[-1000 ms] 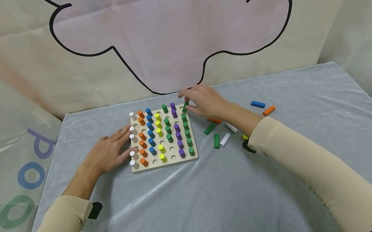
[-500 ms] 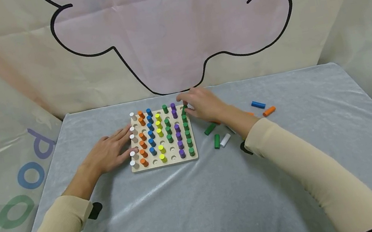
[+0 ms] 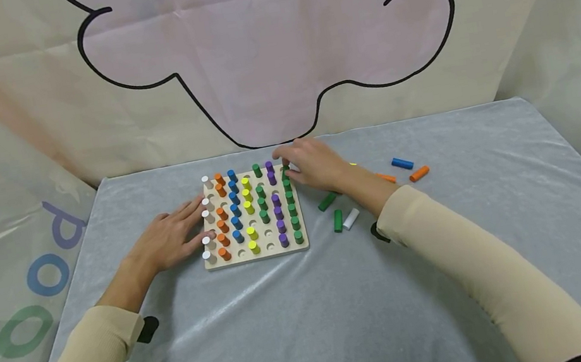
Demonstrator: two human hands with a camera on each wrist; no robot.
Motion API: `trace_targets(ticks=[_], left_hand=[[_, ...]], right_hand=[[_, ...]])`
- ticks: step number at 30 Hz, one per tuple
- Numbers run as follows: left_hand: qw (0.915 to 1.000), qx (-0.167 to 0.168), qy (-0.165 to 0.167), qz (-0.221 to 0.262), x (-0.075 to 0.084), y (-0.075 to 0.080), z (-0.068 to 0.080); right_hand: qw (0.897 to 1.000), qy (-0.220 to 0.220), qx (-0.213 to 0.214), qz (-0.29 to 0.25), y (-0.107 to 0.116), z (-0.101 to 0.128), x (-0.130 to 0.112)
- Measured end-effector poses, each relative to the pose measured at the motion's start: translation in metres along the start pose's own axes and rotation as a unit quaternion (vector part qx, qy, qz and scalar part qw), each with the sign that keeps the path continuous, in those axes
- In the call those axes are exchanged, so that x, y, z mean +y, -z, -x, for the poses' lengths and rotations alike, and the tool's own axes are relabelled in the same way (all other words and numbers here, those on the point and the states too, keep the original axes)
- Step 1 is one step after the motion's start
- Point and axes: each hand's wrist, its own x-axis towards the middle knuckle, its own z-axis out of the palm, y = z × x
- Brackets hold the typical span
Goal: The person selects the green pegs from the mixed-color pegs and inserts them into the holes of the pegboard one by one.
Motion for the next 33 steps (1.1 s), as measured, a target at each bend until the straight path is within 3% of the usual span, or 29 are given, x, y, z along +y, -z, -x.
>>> trace_targets(ticks=[21, 33], left_hand=[[1.0000, -0.005, 0.000, -0.001, -0.001, 0.001, 0.000], [1.0000, -0.002, -0.003, 0.001, -0.001, 0.000, 0.000]], right_hand=[[1.000, -0.009, -0.022, -0.015, -0.003, 0.001, 0.000], [0.999, -0.015, -0.026, -0.031, 0.006, 0.030, 0.014]])
